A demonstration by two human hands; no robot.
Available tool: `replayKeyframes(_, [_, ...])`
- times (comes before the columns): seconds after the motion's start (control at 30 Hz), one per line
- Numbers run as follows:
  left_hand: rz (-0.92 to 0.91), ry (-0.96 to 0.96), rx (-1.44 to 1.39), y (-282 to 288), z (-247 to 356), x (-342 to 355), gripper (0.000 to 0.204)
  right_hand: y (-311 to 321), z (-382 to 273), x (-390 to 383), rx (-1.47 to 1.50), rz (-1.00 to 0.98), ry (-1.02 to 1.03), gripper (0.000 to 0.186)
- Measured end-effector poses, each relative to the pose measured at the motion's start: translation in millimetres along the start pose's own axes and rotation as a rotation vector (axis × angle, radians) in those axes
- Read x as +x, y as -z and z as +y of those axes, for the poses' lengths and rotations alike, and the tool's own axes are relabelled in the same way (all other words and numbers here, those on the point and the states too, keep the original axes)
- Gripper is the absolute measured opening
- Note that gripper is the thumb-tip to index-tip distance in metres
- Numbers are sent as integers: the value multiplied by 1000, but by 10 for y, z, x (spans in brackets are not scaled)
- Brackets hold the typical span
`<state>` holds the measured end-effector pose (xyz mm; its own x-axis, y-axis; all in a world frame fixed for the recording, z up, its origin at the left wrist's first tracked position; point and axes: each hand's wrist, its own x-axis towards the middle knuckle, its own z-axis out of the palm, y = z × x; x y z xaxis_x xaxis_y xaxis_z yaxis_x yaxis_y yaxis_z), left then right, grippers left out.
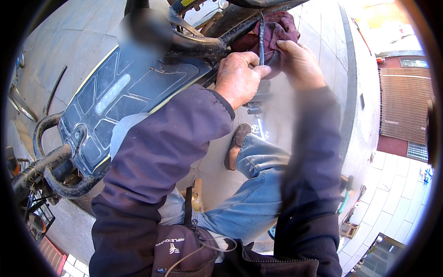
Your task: The person sits on the floor and uses a yellow screwdriver to remove a metal part from the scooter's handlebar area. After removing the part, the person wipes it thoroughly with a maroon cloth.
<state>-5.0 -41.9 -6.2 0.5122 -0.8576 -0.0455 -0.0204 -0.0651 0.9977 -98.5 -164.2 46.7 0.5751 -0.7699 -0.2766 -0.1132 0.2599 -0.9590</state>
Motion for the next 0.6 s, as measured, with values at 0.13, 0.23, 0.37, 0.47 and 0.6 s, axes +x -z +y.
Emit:
replayKeyframes(0.13, [-1,37,-11,-5,-11,19,23,-4,-43,-26,-192,-51,34,29])
replayKeyframes(0.23, [1,29,11,16,-4,16,22,-171,-69,-98,-220,-48,4,30])
replayKeyframes(0.37, [10,26,69,17,66,-4,22,-157,123,48,-4,-72,-69,27])
replayKeyframes(0.47, [26,27,101,14,56,-9,23,-158,242,123,205,-85,-125,22])
replayKeyframes(0.6, [31,52,101,21,89,-27,25,-255,168,49,318,-66,-190,15])
